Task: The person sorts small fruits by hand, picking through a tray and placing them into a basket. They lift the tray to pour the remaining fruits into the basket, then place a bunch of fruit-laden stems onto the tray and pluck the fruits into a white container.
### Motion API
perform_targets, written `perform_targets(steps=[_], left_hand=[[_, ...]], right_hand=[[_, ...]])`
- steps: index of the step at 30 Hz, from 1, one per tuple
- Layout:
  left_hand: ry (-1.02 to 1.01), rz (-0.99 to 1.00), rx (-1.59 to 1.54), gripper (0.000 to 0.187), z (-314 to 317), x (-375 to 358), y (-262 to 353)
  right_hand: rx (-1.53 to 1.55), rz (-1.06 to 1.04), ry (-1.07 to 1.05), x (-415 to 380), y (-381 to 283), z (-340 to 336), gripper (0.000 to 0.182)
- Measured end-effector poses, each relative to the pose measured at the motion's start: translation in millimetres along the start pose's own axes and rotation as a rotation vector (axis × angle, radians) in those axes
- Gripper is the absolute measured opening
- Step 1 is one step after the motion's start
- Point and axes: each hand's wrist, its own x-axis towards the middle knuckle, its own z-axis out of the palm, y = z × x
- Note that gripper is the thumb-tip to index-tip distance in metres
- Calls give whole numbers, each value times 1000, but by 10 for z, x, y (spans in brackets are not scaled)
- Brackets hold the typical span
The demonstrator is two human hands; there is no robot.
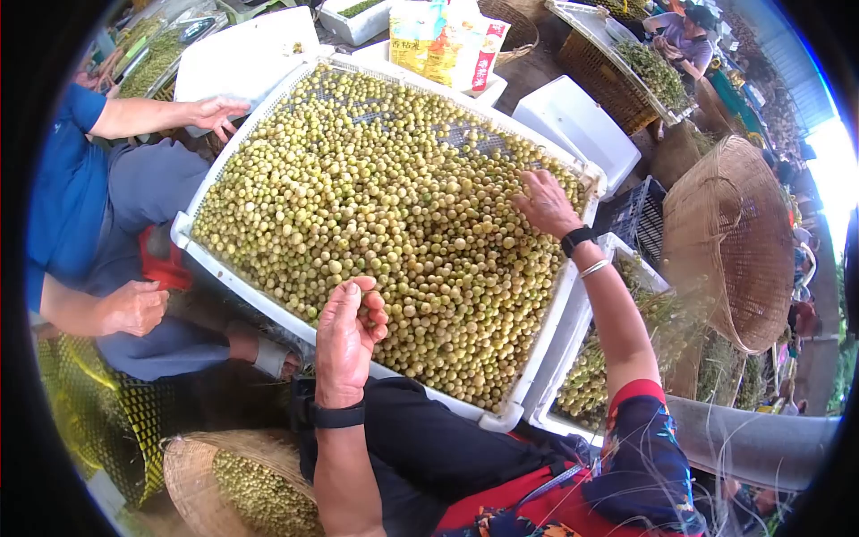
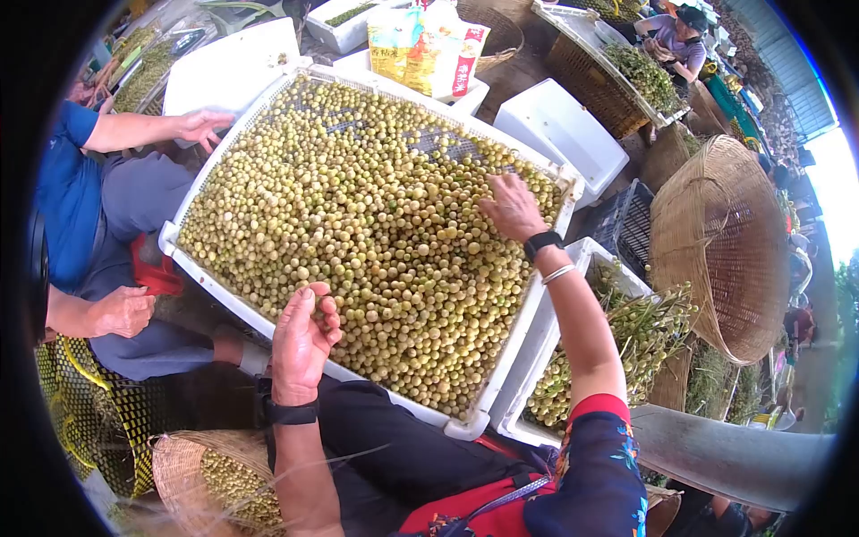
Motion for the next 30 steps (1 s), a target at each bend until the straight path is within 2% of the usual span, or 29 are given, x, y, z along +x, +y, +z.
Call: perform_targets(steps=[3,5,7,8,9,11,13,15,17,21,23,26,27,29,30], left_hand=[[10,10,-1,20,-16,-11,19],[33,16,-5,19,-4,-20,38],[23,30,-2,18,-11,-10,52],[38,25,3,18,-1,-3,46],[54,10,9,18,10,-2,24],[50,2,20,19,22,10,-9],[44,-51,-17,20,9,29,-56],[62,-104,-38,25,5,38,-71],[72,-120,-76,27,-3,54,-66],[67,-82,-130,28,-30,83,-64],[88,-62,-112,27,-36,98,-105],[140,-115,-98,25,-12,109,-235],[140,-115,-101,25,21,102,-283],[-16,-135,-55,21,78,94,-331],[-108,-134,-55,19,84,77,-342]], right_hand=[[-16,138,23,-1,266,150,51],[-56,169,64,-14,250,221,42],[-25,-22,217,38,-94,152,29],[167,-129,257,73,-315,139,20],[326,-167,202,131,-539,185,16],[412,-281,136,237,-1003,194,13],[305,-414,235,391,-1224,318,10],[99,-338,202,440,-1370,353,13],[50,-250,133,508,-1421,460,13],[-57,-294,96,511,-1445,479,10],[113,-358,51,437,-1468,399,8],[804,-589,-74,-84,-1827,-96,10],[874,-605,-156,-261,-1960,-285,12],[950,-585,-323,-502,-2036,-318,13],[926,-561,-323,-552,-2024,-334,13]])
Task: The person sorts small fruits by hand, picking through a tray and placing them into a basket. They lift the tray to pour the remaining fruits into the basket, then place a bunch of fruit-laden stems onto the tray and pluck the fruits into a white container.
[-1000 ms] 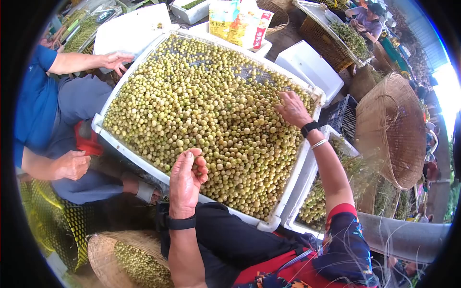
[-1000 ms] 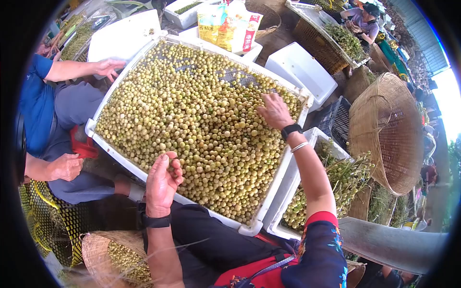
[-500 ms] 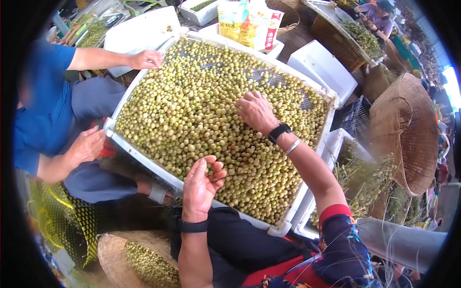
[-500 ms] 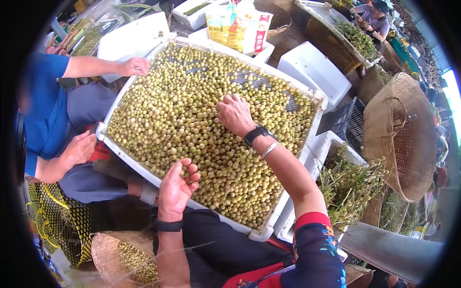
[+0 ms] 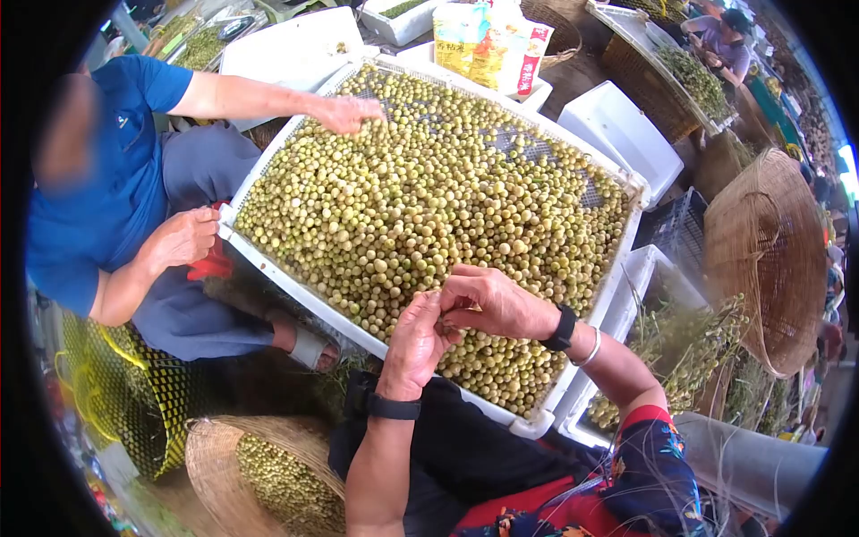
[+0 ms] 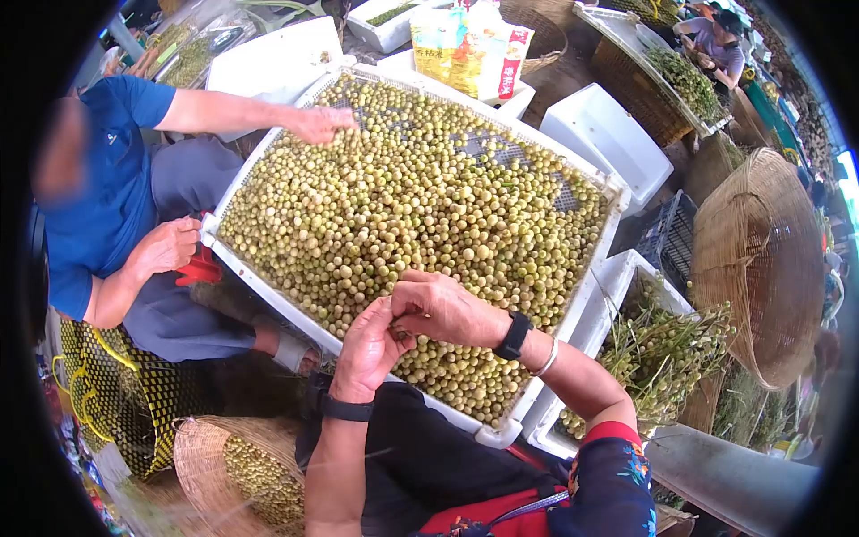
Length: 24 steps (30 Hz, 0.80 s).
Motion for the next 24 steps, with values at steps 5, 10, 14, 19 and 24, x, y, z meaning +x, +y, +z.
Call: perform_targets(steps=[5,10,14,19,24], left_hand=[[-43,-22,111,17,26,-36,-50],[-81,-107,-26,18,70,-114,7],[-40,-101,-66,17,84,-199,69],[52,-34,36,16,6,-249,127],[24,31,63,22,42,-334,294]], right_hand=[[-53,6,93,-205,11,57,17],[73,9,19,-251,-33,-64,12],[157,-10,39,-209,-19,29,9],[34,43,89,-72,18,-83,8],[-421,248,487,134,969,-1058,12]])
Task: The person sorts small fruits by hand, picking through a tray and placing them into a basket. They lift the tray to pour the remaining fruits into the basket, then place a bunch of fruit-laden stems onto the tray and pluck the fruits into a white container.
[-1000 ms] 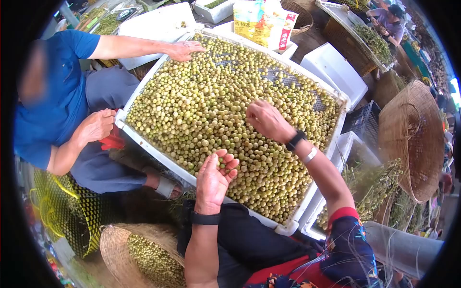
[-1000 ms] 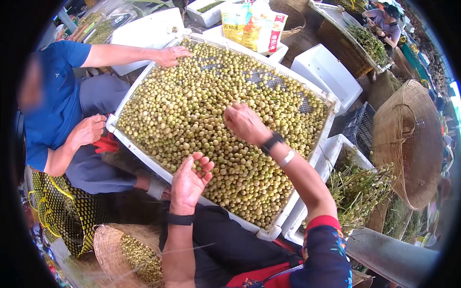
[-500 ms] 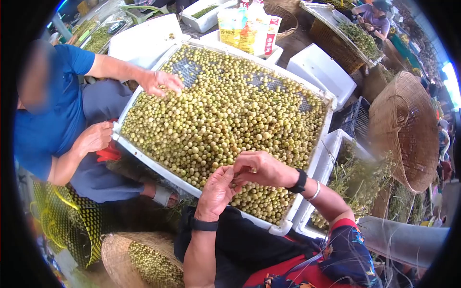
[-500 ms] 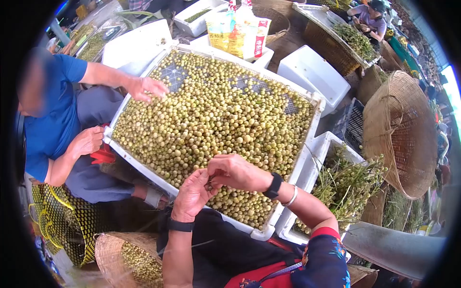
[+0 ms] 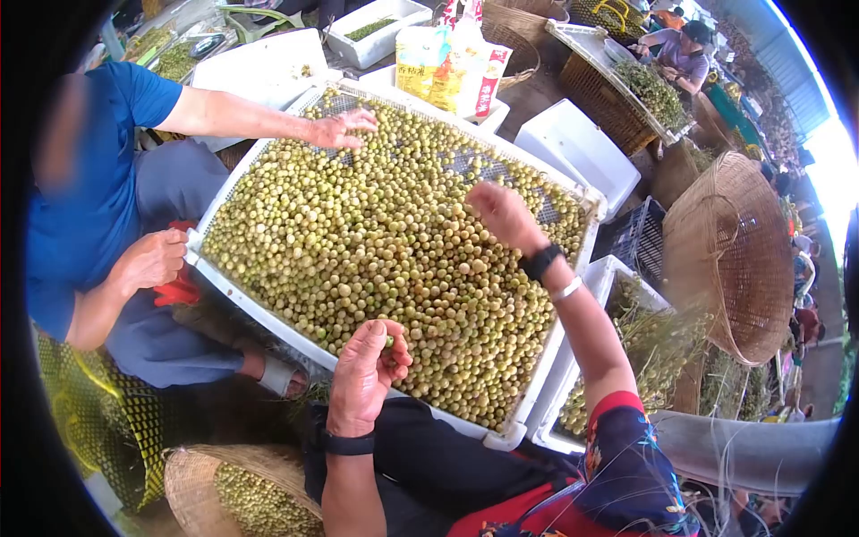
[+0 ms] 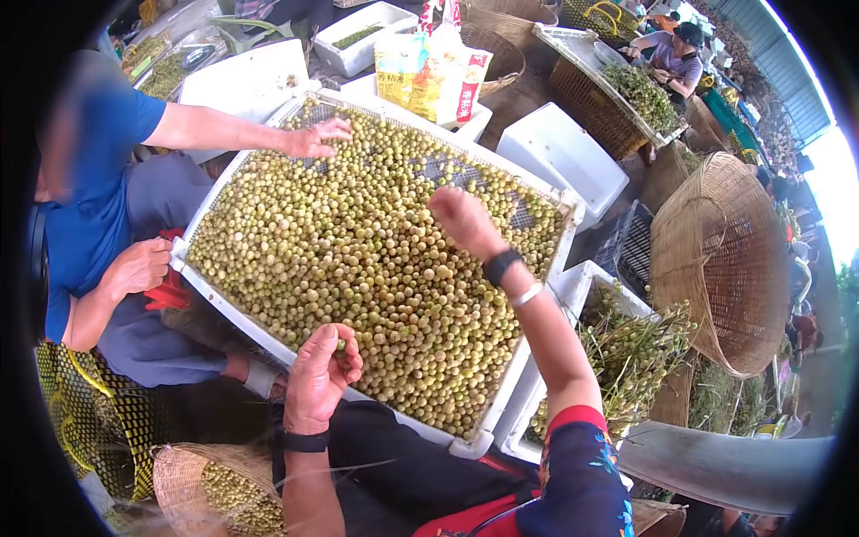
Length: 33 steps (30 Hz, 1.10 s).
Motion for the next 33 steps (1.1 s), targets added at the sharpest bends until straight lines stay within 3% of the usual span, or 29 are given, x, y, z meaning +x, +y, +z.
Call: perform_targets(steps=[2,3,5,11,13,15,18,19,21,23,25,27,29,30,32,33], left_hand=[[-9,23,21,23,28,-9,41],[12,18,51,23,34,-15,53],[41,15,76,24,23,-8,56],[2,-18,76,22,-13,6,10],[-107,-107,111,22,50,-20,-69],[-220,-221,239,22,104,-6,-209],[-353,-291,427,22,213,13,-436],[-383,-301,431,22,214,36,-561],[-463,-323,645,22,209,59,-663],[-481,-259,783,24,209,29,-682],[-563,-193,997,25,220,-8,-648],[-578,-140,1000,26,172,-39,-684],[-558,-164,885,26,178,-68,-655],[-566,-165,878,26,173,-64,-670],[-455,-230,555,25,158,-23,-680],[-458,-233,555,25,161,-30,-645]], right_hand=[[-296,51,134,242,544,-48,12],[-413,58,84,300,841,-50,16],[-464,143,-157,287,996,-50,13],[-470,152,-40,114,1062,100,11],[-356,36,46,106,741,90,8],[-187,84,-1,88,133,180,2],[310,-187,-202,-134,-716,640,19],[410,-362,-338,-242,-1036,786,21],[395,-477,-527,-362,-1439,1042,24],[-138,-625,-306,-338,-1439,1174,27],[-364,-564,-252,-285,-1003,1275,32],[-286,-477,-316,-337,-680,1072,28],[-398,-321,-437,-426,-467,801,22],[-288,-355,-429,-434,-303,656,14],[-337,-275,-442,-393,-180,404,13],[-373,-237,-459,-365,-91,318,15]])
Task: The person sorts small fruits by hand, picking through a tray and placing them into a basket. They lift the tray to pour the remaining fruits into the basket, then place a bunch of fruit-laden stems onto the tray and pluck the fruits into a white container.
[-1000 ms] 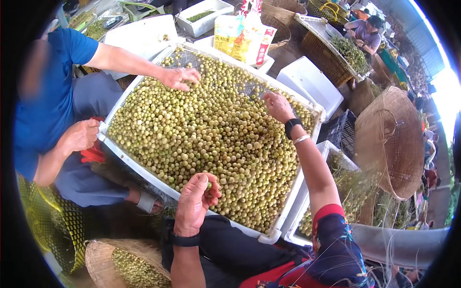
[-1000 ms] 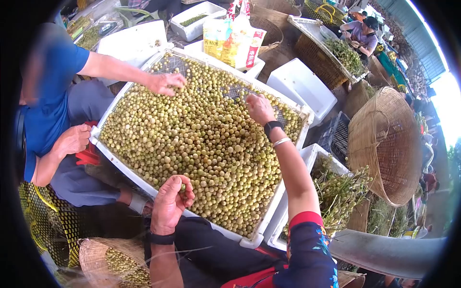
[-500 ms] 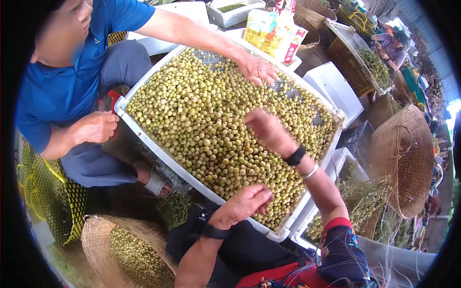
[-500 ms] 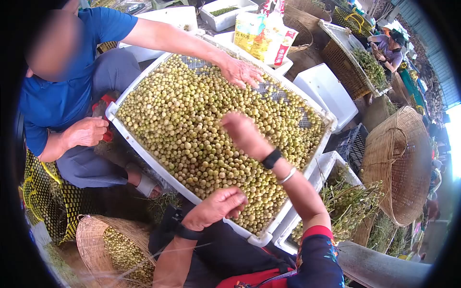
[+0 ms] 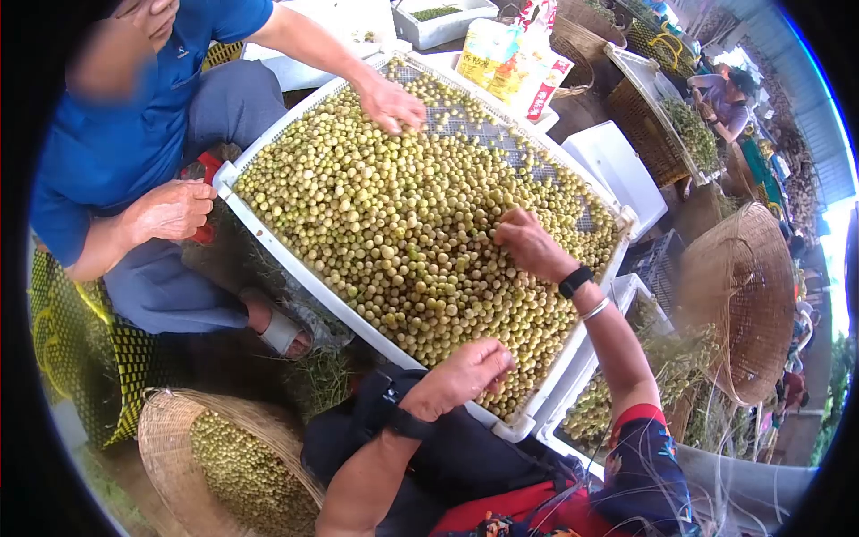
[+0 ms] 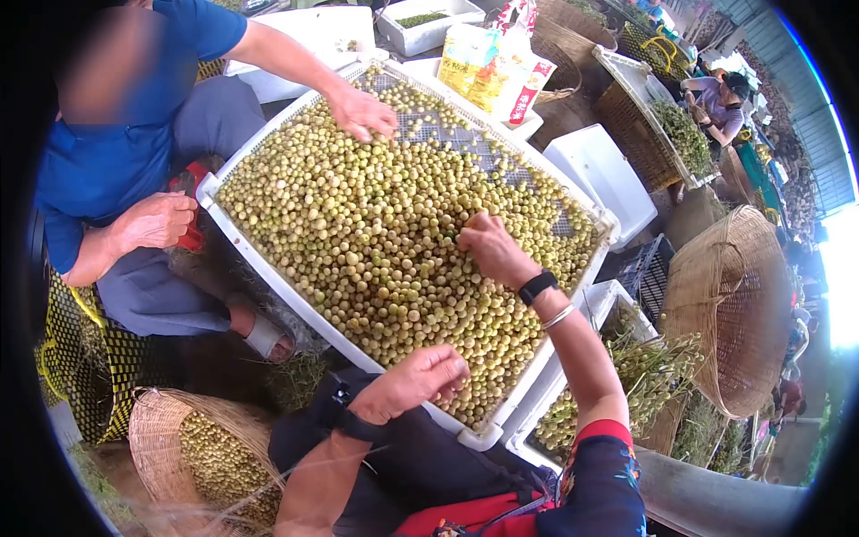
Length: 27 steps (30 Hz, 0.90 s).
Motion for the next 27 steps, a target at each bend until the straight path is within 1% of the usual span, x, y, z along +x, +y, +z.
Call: perform_targets(steps=[1,2,4,6,7,8,9,10,12,14,15,16,18,19,20,21,22,23,24,26,27], left_hand=[[66,-31,-107,24,-20,-22,53],[134,-62,-213,23,-42,-52,81],[155,-62,-235,21,-109,-105,31],[251,-71,-514,19,-142,-173,25],[284,-92,-540,17,-199,-192,19],[287,-92,-540,17,-249,-211,-4],[367,-56,-597,17,-307,-240,-30],[450,-19,-652,16,-362,-290,-29],[484,105,-683,17,-471,-396,-6],[566,198,-678,17,-567,-463,9],[634,209,-674,18,-602,-480,31],[656,277,-703,18,-625,-493,58],[722,293,-727,20,-660,-511,124],[720,299,-731,20,-669,-493,132],[771,289,-749,21,-678,-464,128],[828,280,-771,23,-689,-432,109],[831,276,-808,28,-693,-383,65],[798,283,-865,30,-699,-329,20],[757,292,-916,32,-702,-278,8],[742,277,-928,34,-709,-232,3],[720,282,-918,33,-702,-233,3]], right_hand=[[0,2,2,-6,-2,-95,15],[-87,-11,75,-15,-4,-194,17],[-252,-80,238,63,-226,-401,22],[17,64,160,273,-593,-432,20],[181,11,186,391,-671,-242,15],[385,-106,224,470,-856,-136,11],[384,-99,166,531,-968,41,9],[320,-150,179,612,-1056,232,8],[328,-47,170,660,-1156,463,11],[334,-89,176,772,-1070,623,14],[392,-84,178,807,-1059,585,10],[387,-85,176,821,-1029,515,10],[491,31,66,805,-945,323,7],[595,18,56,788,-912,244,7],[756,52,-3,721,-883,167,8],[908,-51,-19,647,-1004,79,9],[1066,-152,-39,559,-1165,-15,11],[909,-188,-179,492,-1295,-145,14],[815,-153,-207,464,-1383,-188,19],[628,-229,30,531,-1309,5,20],[627,-233,37,540,-1239,118,20]])
